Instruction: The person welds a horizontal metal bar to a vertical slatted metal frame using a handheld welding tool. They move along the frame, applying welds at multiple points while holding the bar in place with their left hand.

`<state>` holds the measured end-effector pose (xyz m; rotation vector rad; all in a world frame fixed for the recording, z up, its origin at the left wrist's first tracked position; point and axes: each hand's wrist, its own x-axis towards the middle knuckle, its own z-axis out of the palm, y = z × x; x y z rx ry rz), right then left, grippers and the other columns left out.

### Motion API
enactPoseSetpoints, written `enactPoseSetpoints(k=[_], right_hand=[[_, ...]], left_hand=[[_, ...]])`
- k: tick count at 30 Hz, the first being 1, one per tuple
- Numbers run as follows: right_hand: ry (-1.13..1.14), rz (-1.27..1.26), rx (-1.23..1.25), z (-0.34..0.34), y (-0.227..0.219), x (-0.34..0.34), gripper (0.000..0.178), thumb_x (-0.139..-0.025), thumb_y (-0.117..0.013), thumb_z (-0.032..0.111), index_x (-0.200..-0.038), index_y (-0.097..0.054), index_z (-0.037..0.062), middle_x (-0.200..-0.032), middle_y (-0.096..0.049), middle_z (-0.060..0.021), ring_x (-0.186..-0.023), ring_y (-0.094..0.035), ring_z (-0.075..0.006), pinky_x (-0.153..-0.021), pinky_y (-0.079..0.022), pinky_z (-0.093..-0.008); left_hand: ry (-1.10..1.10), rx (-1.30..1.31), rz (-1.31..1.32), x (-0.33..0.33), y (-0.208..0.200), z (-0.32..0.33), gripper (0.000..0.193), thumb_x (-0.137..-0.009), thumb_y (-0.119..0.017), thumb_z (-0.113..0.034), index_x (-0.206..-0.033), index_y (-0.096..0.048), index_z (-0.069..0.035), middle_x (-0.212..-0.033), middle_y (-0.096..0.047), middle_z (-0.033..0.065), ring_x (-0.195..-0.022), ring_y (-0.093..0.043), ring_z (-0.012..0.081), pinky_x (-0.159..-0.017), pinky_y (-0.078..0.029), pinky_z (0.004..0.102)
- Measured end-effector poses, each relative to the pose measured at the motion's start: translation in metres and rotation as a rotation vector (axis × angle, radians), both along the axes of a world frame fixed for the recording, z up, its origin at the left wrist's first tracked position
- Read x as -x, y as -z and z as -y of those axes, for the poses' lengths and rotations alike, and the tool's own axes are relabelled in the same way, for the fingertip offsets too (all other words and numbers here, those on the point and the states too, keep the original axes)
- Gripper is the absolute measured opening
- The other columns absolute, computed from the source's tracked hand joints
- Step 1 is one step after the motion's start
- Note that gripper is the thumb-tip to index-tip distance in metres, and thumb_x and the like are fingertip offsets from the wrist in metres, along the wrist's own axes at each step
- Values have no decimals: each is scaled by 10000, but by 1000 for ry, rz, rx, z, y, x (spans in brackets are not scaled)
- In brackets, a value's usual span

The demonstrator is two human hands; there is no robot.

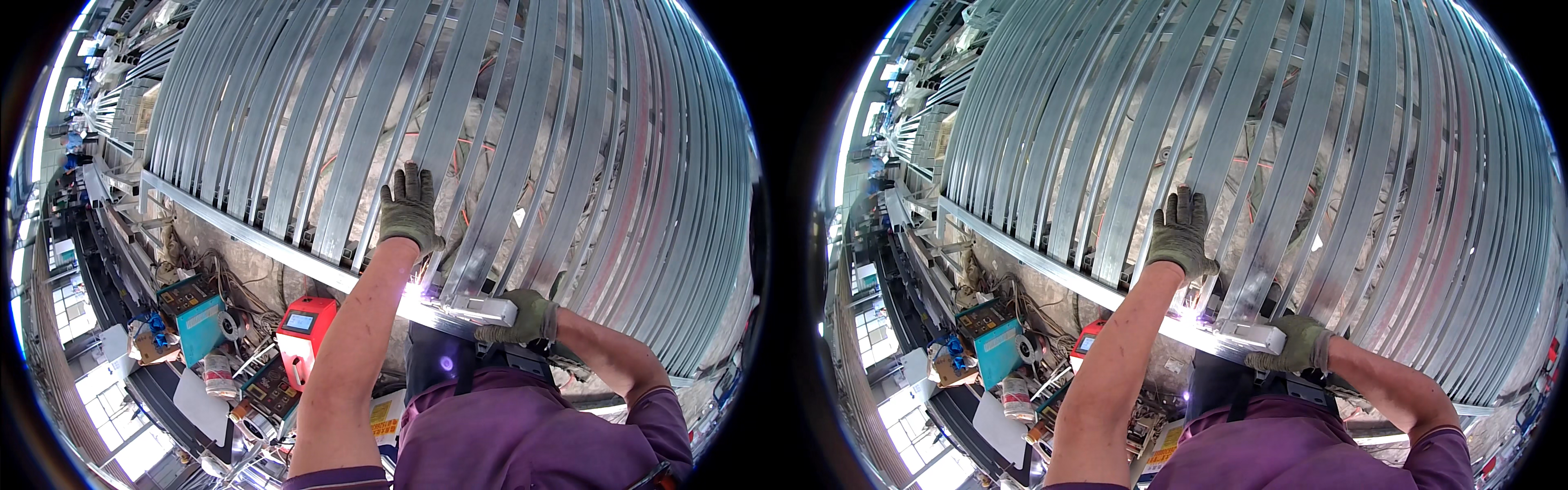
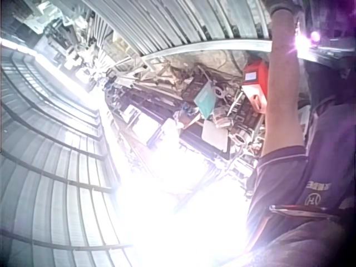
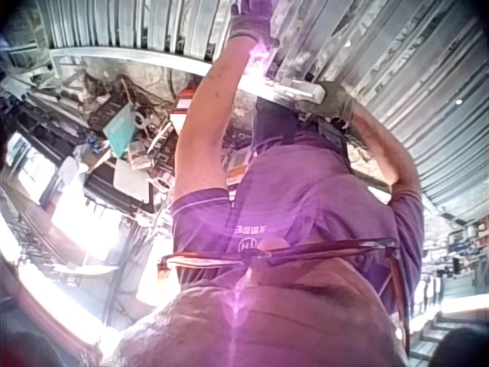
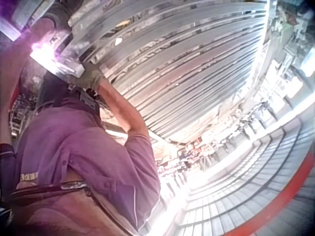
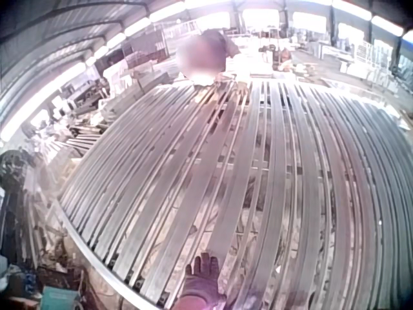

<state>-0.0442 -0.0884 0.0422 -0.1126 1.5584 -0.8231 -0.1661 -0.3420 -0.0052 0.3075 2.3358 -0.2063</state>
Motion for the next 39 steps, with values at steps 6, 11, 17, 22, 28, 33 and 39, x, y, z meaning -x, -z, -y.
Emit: enactPoseSetpoints(k=[6,11,17,22,28,33,39], right_hand=[[-14,-81,18,-5,11,-10,756,-814,-899,696,-1316,-794,141,-1035,-833,-127,-861,-820,-248,-791,-661,-381],[-17,1,-23,-3,1,-3,763,-814,-895,703,-1317,-793,139,-1021,-832,-117,-849,-815,-242,-789,-655,-384],[-31,-37,9,-8,12,-10,766,-821,-891,710,-1320,-791,137,-989,-827,-118,-821,-806,-232,-766,-654,-381],[-6,-9,-14,-7,5,-8,700,-835,-910,630,-1321,-780,144,-926,-832,-85,-744,-806,-212,-759,-660,-376],[-6,-134,46,-15,18,-20,709,-835,-907,632,-1336,-782,146,-914,-829,-78,-728,-799,-199,-737,-654,-360],[-13,-36,14,-13,5,-10,707,-841,-895,647,-1321,-789,139,-894,-826,-84,-720,-797,-206,-754,-650,-364],[-42,-29,-24,-13,3,-10,744,-828,-877,700,-1304,-794,135,-947,-831,-110,-842,-815,-249,-828,-646,-386]], left_hand=[[-2,-10,-7,0,0,0,1504,-773,-903,-707,-1791,-10,-53,-1849,61,287,-1727,-54,436,-1376,-121,608],[-8,-9,-6,0,-2,0,1509,-762,-917,-696,-1791,-19,-52,-1850,58,287,-1727,-58,437,-1375,-126,609],[-9,-14,-17,0,-2,-1,1505,-763,-917,-693,-1792,-22,-57,-1851,58,284,-1727,-60,436,-1376,-126,608],[-15,-7,-17,0,1,0,1494,-769,-913,-691,-1792,-27,-60,-1852,56,280,-1727,-62,432,-1377,-121,606],[-17,-17,-20,1,-1,-1,1492,-769,-917,-681,-1791,-27,-55,-1851,44,283,-1726,-73,432,-1377,-122,608],[-21,-9,-18,1,0,-1,1504,-759,-925,-677,-1789,-26,-50,-1849,40,289,-1725,-79,434,-1377,-131,604],[-16,3,-24,1,0,-1,1491,-772,-910,-682,-1789,-25,-46,-1851,38,284,-1728,-71,425,-1376,-141,600]])
